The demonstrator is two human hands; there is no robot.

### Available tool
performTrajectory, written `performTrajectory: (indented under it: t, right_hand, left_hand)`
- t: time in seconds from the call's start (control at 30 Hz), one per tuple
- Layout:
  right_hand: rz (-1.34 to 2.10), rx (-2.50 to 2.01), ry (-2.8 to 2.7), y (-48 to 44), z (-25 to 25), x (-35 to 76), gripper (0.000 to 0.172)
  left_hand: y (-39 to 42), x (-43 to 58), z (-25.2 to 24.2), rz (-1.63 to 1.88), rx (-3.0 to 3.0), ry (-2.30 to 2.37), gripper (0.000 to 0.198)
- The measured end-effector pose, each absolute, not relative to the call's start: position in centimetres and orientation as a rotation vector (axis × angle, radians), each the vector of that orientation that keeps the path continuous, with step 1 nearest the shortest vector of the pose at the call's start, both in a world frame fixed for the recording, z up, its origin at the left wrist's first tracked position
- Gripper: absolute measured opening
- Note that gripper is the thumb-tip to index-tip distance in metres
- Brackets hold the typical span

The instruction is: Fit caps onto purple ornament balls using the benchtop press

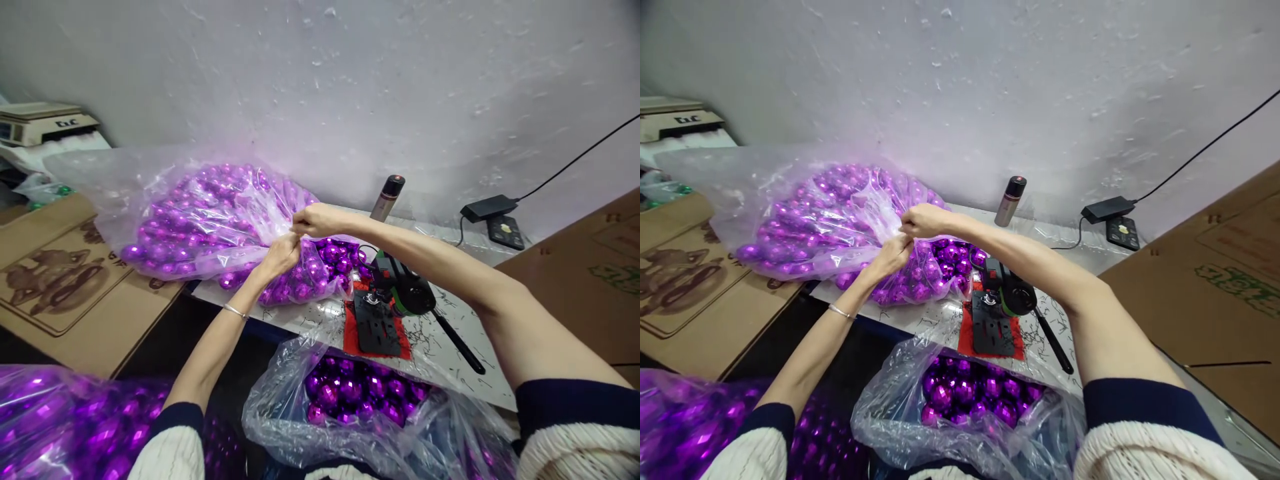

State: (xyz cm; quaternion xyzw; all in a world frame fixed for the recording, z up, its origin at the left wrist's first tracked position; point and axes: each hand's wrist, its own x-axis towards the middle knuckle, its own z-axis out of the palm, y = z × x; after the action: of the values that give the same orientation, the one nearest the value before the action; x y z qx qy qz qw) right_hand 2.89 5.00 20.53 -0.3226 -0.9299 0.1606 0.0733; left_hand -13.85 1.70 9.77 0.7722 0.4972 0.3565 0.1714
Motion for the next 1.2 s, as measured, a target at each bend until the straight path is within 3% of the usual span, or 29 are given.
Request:
performTrajectory:
  t: [0.17, 0.27, 0.4, 0.53, 0.67, 0.8, 0.97, 1.1, 1.2]
  right_hand:
    - [0.88, -0.943, -2.644, 6.0, 19.8, 3.0, 0.039]
    - [0.878, -0.994, -2.691, 6.0, 18.7, 3.6, 0.048]
    - [0.578, -1.187, -2.732, 6.0, 17.9, 3.5, 0.029]
    - [0.58, -1.238, -2.911, 6.5, 18.2, 3.3, 0.02]
    - [0.482, -1.263, -3.025, 6.9, 18.6, 3.3, 0.016]
    - [0.388, -1.197, -2.858, 7.4, 19.1, 2.6, 0.019]
    - [0.813, -1.037, -2.576, 8.0, 19.5, 0.4, 0.028]
    - [1.153, -1.015, -2.477, 6.4, 20.4, 0.4, 0.021]
    - [1.212, -0.943, -2.408, 2.6, 21.8, 3.1, 0.031]
  left_hand:
    - [1.7, -15.1, 10.2, 1.093, 1.886, 1.492, 0.037]
    - [2.3, -15.9, 10.3, 1.135, 1.673, 1.4, 0.043]
    - [2.6, -15.9, 9.7, 1.181, 1.544, 1.252, 0.037]
    - [2.5, -15.7, 8.8, 1.33, 1.495, 1.225, 0.034]
    - [2.2, -16.2, 8.0, 1.33, 1.912, 1.346, 0.021]
    - [1.7, -16.7, 7.4, 1.261, 2.535, 1.408, 0.035]
    - [2.2, -17.5, 6.4, 1.234, 2.75, 1.377, 0.043]
    - [3.6, -18.1, 5.3, 1.383, 2.772, 1.368, 0.038]
    - [4.4, -18.0, 4.7, 1.576, 2.783, 1.377, 0.033]
